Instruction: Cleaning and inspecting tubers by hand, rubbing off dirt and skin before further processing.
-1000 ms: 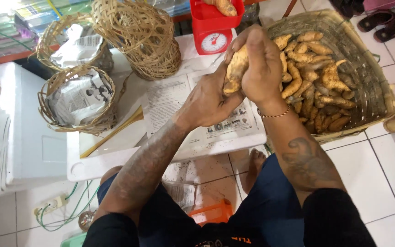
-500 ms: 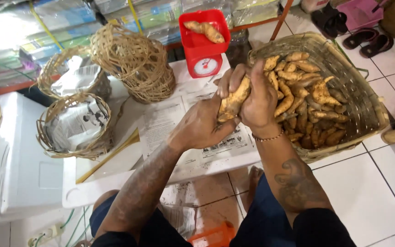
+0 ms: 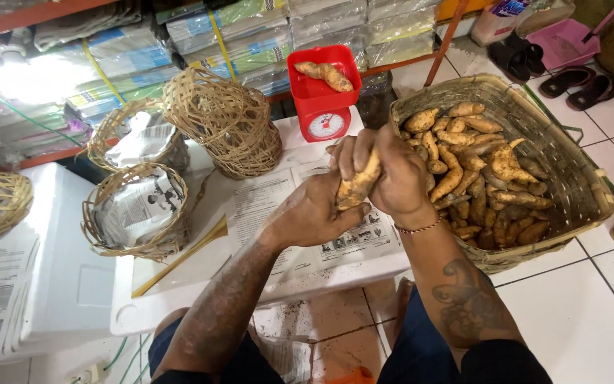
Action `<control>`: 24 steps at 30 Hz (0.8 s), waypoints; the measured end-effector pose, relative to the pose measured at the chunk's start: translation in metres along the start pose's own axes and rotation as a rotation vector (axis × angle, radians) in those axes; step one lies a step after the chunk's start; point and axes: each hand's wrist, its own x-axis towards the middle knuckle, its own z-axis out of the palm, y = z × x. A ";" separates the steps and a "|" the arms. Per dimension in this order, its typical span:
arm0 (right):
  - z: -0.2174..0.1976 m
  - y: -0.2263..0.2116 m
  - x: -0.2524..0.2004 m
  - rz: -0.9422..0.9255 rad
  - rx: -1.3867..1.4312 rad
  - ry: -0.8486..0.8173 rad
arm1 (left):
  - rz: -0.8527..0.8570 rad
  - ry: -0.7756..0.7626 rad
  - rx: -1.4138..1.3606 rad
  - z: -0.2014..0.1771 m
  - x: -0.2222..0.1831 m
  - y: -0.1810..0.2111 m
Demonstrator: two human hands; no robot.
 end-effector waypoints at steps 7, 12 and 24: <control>0.051 -0.027 0.005 0.147 -0.466 0.081 | 0.111 0.206 -0.350 -0.009 0.006 0.014; 0.045 -0.014 -0.001 0.141 -0.565 0.102 | 0.028 0.390 -0.157 -0.012 0.010 -0.008; 0.021 0.049 -0.046 0.272 0.500 -0.334 | 0.231 0.099 -0.770 -0.019 0.003 -0.004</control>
